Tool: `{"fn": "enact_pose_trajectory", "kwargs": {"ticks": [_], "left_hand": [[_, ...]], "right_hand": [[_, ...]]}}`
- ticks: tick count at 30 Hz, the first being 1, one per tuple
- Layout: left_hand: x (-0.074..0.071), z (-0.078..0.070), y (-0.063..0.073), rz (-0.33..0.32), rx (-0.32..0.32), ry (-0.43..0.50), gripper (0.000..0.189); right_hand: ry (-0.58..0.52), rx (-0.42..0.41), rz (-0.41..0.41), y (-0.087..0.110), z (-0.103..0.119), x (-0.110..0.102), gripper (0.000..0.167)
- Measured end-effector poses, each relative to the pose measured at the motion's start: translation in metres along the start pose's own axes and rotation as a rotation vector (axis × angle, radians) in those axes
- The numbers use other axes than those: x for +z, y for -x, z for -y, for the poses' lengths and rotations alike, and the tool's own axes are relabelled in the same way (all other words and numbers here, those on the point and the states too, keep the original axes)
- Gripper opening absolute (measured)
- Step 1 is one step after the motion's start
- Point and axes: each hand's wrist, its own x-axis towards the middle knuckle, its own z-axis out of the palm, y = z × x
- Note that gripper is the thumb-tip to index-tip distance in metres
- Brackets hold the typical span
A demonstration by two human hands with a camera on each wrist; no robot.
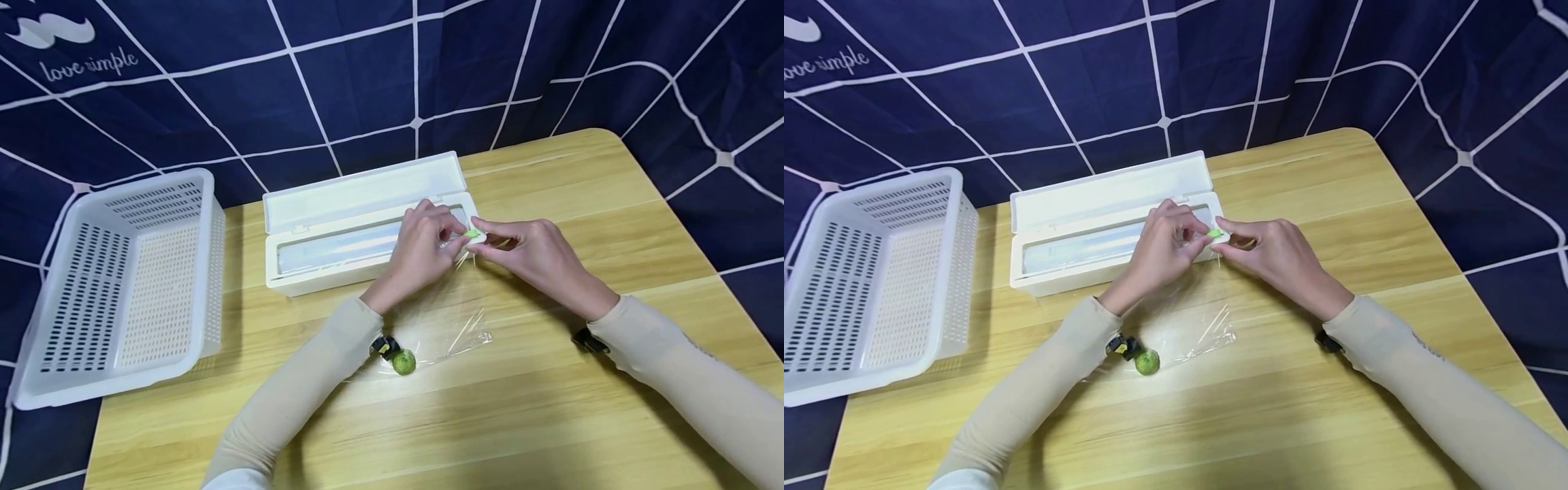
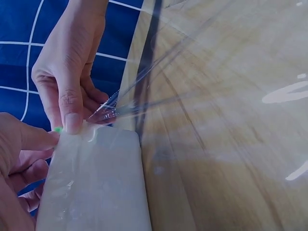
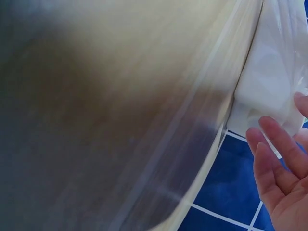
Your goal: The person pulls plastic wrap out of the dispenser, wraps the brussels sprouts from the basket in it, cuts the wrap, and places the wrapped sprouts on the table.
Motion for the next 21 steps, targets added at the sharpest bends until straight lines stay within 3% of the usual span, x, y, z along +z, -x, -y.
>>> {"fn": "enact_pose_trajectory", "kwargs": {"ticks": [13,21], "left_hand": [[0.0012,0.0008,0.0024,-0.021,0.002,0.045,0.007],[-0.0015,-0.0013,0.0019,0.01,-0.004,0.051,0.006]], "right_hand": [[0.019,0.002,0.001,0.0028,-0.0018,-0.0024,0.047],[0.042,0.003,-0.014,0.0037,-0.0017,-0.0023,0.047]]}}
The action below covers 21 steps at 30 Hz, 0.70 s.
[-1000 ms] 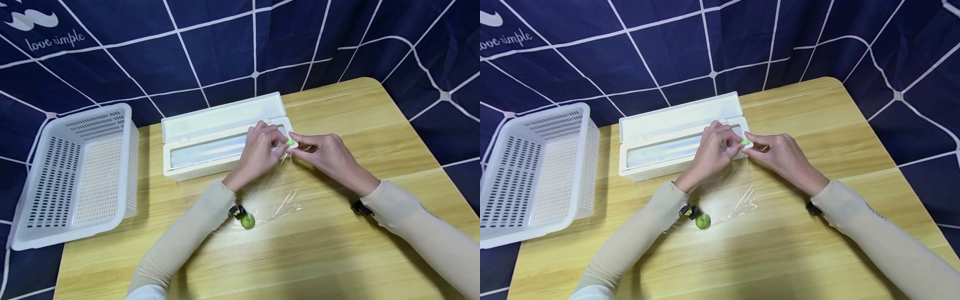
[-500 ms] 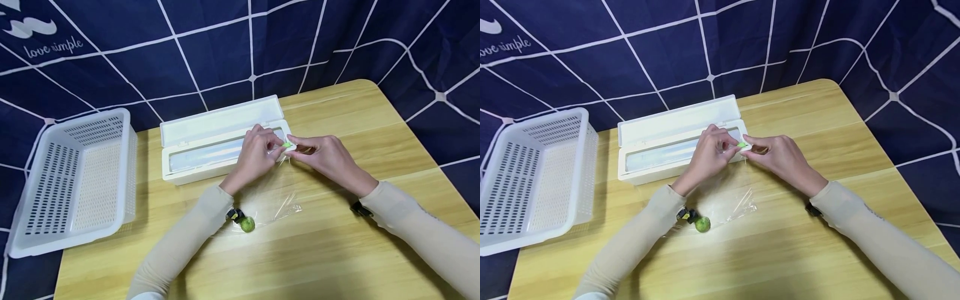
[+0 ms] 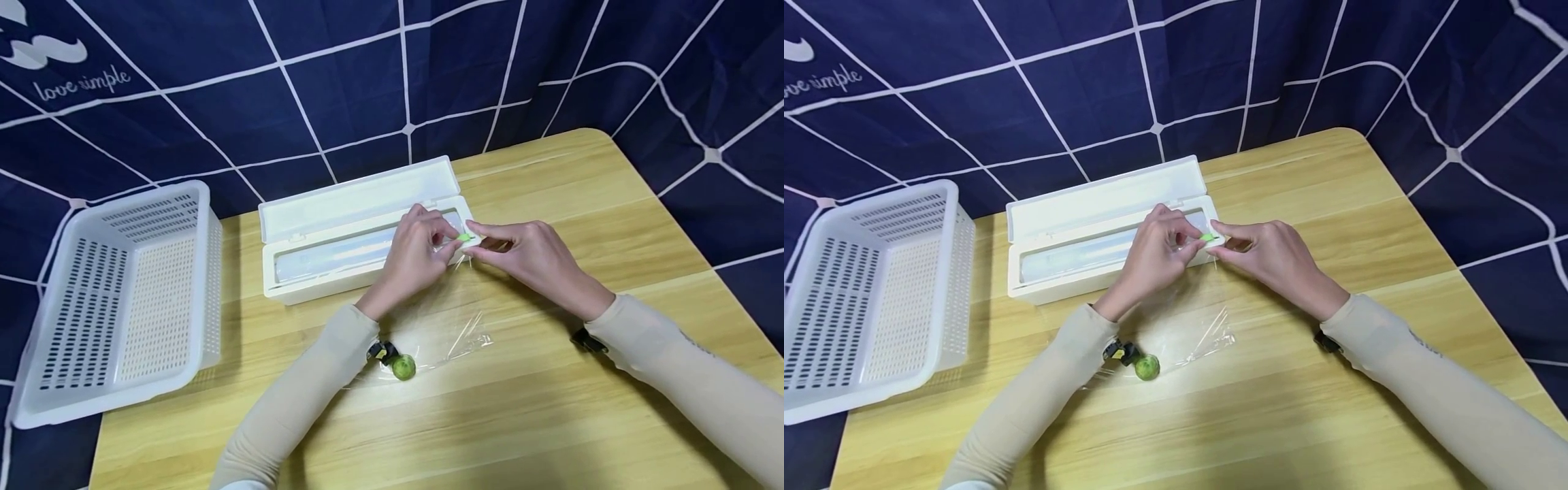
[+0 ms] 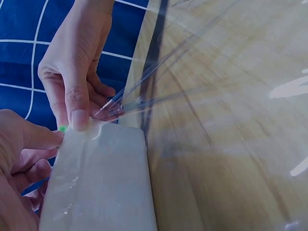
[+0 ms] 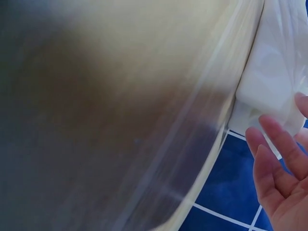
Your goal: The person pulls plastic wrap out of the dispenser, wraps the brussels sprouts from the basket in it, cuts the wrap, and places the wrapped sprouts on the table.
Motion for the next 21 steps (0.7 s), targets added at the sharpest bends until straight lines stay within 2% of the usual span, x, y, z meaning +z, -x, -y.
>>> {"fn": "enact_pose_trajectory", "kwargs": {"ticks": [15,21], "left_hand": [[-0.0043,0.0025,0.0023,0.014,-0.017,0.022,0.004],[-0.01,0.0066,0.0066,-0.006,-0.036,0.059,0.004]], "right_hand": [[-0.005,-0.003,0.0,0.0019,0.0002,0.0001,0.048],[-0.011,-0.003,0.009,0.0009,0.0011,-0.0015,0.047]]}}
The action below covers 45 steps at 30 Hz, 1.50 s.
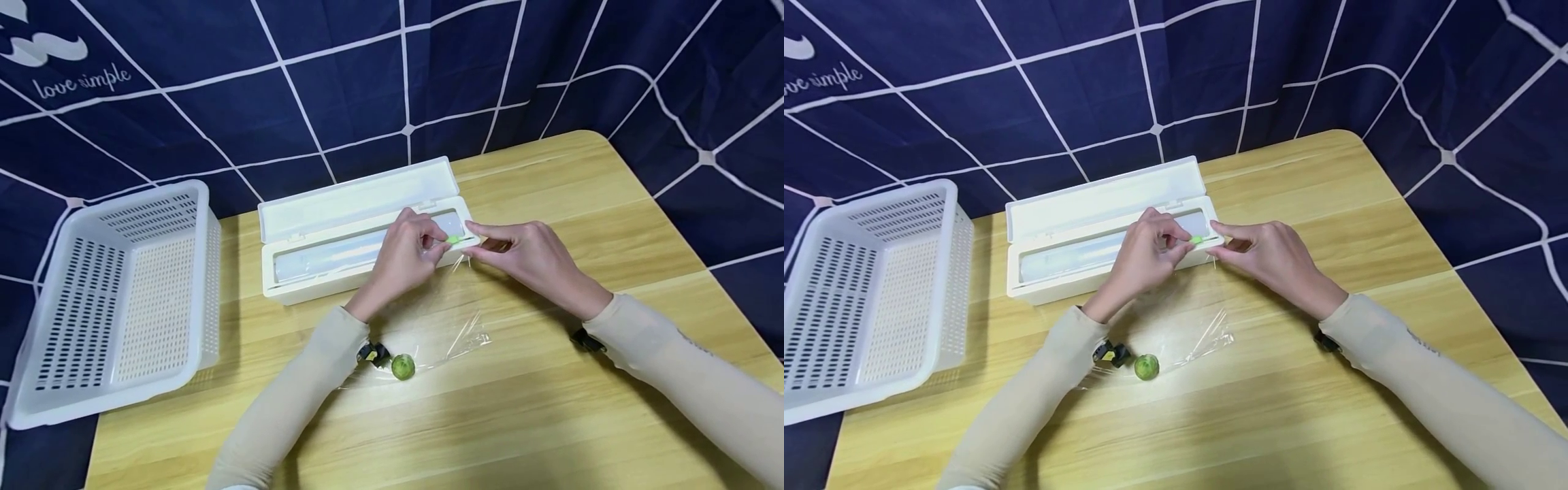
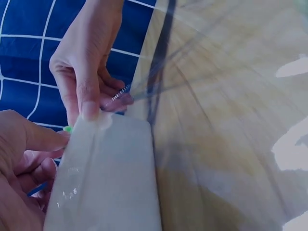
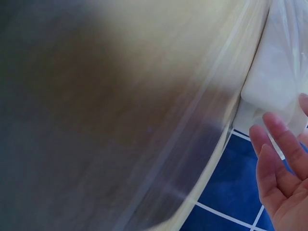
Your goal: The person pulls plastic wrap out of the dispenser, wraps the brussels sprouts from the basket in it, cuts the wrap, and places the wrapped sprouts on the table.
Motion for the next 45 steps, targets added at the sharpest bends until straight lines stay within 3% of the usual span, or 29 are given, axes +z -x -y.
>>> {"fn": "enact_pose_trajectory", "kwargs": {"ticks": [26,37,45], "left_hand": [[-0.018,0.013,0.012,0.018,-0.044,0.052,0.003],[-0.022,0.015,0.015,0.013,-0.02,0.044,0.005],[-0.027,0.016,0.018,0.013,-0.037,0.05,0.005]], "right_hand": [[-0.008,0.034,0.008,-0.001,0.0,0.003,0.045],[-0.026,0.061,0.015,-0.002,0.001,0.002,0.046],[-0.011,0.069,0.013,-0.002,0.001,0.001,0.046]]}}
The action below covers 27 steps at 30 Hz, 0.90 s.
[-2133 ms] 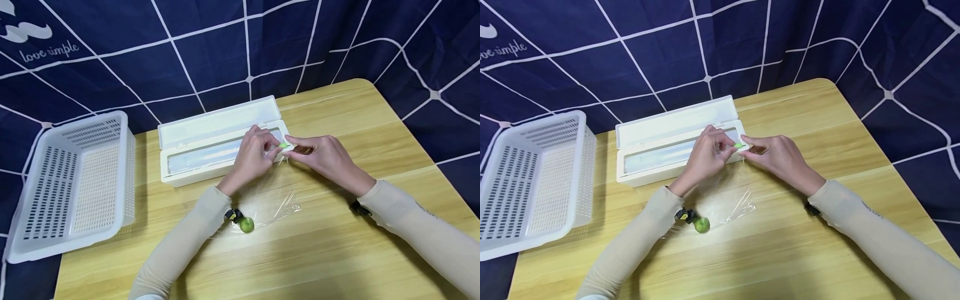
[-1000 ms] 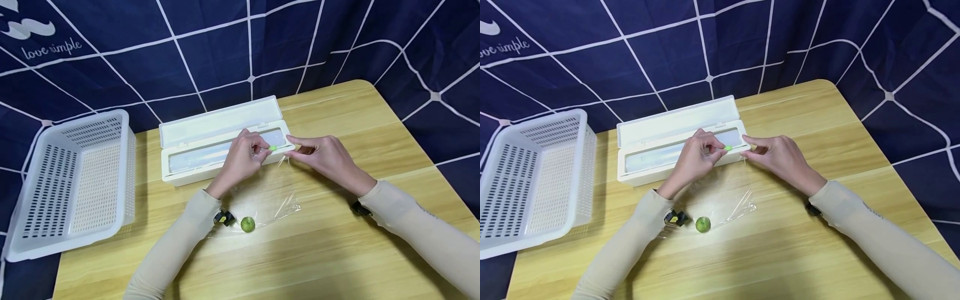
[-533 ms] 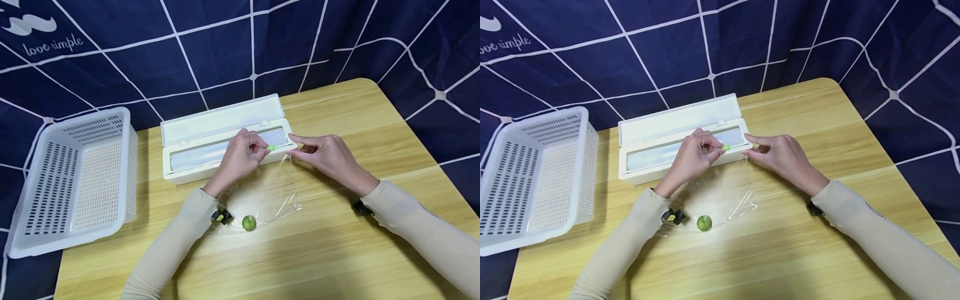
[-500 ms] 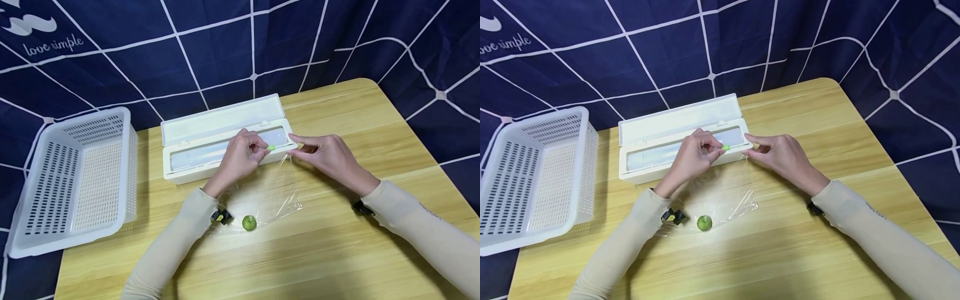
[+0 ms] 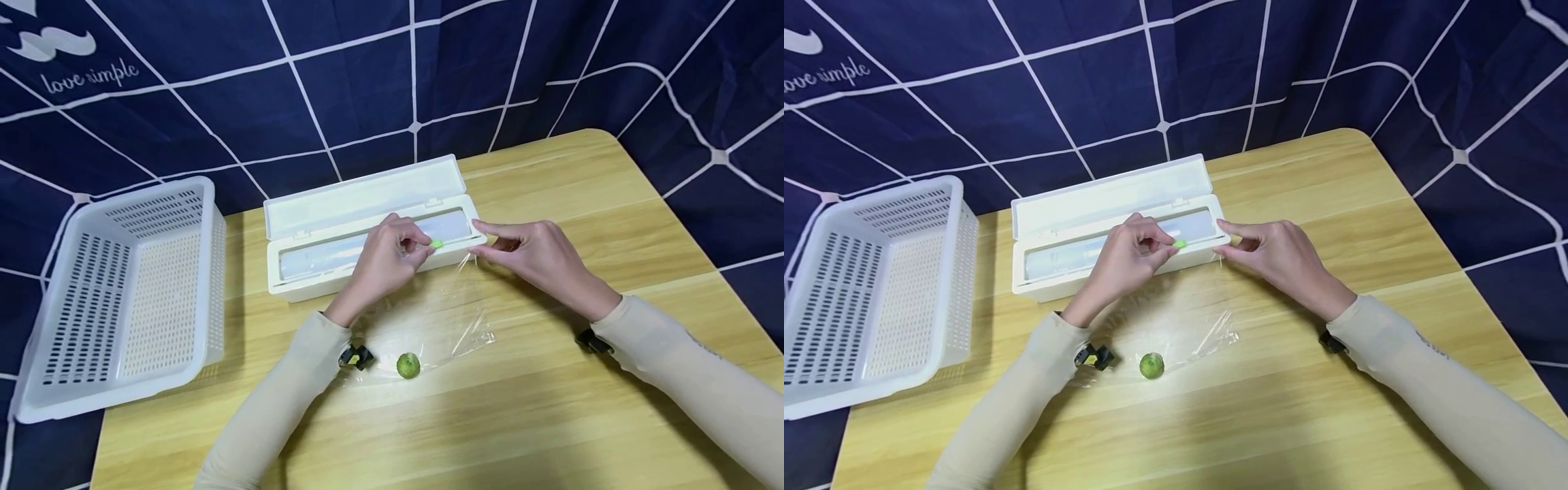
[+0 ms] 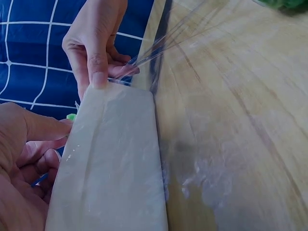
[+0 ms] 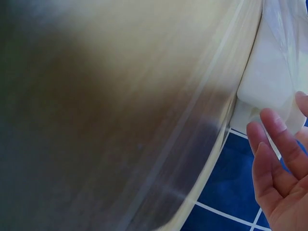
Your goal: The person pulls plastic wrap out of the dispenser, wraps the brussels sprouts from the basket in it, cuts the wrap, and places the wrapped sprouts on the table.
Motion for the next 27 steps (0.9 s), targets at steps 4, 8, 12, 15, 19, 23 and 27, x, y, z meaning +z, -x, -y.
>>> {"fn": "enact_pose_trajectory", "kwargs": {"ticks": [4,8,12,15,19,23,27], "left_hand": [[-0.001,0.001,0.002,0.006,-0.002,0.003,0.004],[-0.002,0.001,0.003,0.005,-0.004,0.001,0.004],[-0.005,0.002,0.003,0.006,-0.006,-0.003,0.004],[-0.006,0.003,0.004,0.008,-0.009,-0.008,0.004],[-0.011,0.004,0.007,0.004,-0.027,-0.003,0.004],[-0.016,0.008,0.012,-0.008,-0.037,0.011,0.004],[-0.018,0.012,0.017,-0.007,-0.037,0.02,0.005]], "right_hand": [[-0.004,0.002,0.005,0.002,0.0,0.0,0.046],[-0.006,-0.005,0.001,0.002,-0.001,0.0,0.046],[-0.002,-0.013,-0.006,0.001,0.0,0.0,0.046],[0.0,-0.016,-0.008,0.001,0.0,0.001,0.046],[0.003,-0.016,-0.009,-0.001,0.0,0.0,0.046],[0.006,-0.01,-0.012,-0.001,0.0,0.0,0.046],[-0.001,0.015,-0.006,0.001,0.002,0.001,0.046]]}}
